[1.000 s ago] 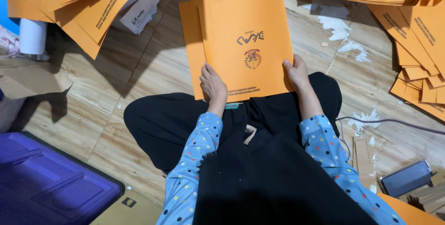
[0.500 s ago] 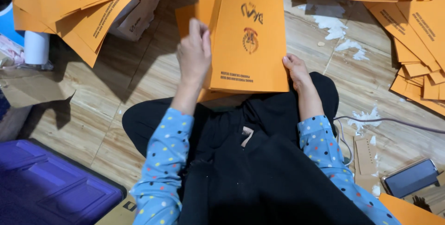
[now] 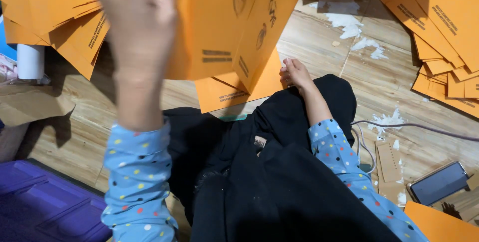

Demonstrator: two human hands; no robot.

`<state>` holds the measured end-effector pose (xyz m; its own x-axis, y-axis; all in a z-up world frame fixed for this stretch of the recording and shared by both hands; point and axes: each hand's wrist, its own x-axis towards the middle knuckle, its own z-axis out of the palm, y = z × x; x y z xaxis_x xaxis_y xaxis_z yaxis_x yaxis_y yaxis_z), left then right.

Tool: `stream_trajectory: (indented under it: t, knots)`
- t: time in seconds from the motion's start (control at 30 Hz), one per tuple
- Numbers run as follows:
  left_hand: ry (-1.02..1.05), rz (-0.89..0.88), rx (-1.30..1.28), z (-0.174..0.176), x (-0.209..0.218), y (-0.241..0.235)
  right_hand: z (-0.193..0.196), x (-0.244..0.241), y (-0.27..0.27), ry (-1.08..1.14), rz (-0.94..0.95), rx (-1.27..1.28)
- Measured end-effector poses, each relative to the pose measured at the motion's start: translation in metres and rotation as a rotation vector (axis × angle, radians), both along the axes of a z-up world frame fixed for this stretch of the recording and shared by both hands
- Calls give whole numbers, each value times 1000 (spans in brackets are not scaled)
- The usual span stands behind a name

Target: Assemble orange paper folders by folding flaps and applying adhesive with a small applicator

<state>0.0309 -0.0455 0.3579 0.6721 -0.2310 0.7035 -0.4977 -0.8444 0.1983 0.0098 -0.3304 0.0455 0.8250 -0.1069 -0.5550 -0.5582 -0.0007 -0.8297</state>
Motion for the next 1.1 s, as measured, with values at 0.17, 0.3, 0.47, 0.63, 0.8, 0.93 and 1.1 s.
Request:
stream_trajectory:
  t: [0.17, 0.3, 0.47, 0.63, 0.8, 0.93, 1.1]
  knots:
    - [61, -74, -67, -6, 2, 76, -16, 4, -1, 12, 35, -57]
    - [132, -167, -155, -10, -18, 151, 0, 2, 8, 40, 145, -289]
    - [204, -251, -247, -24, 2, 137, -60, 17, 2, 13, 84, -152]
    - [272, -337, -340, -41, 14, 44, -59, 25, -7, 163, -66, 23]
    - [538, -405, -533, -118, 28, 11, -121, 29, -54, 37, -184, 346]
    - [672, -290, -562, -224, 66, 39, -19, 13, -15, 91, -125, 357]
    - [858, 36, -304, -272, 100, 57, -93, 26, 1, -44, 5, 202]
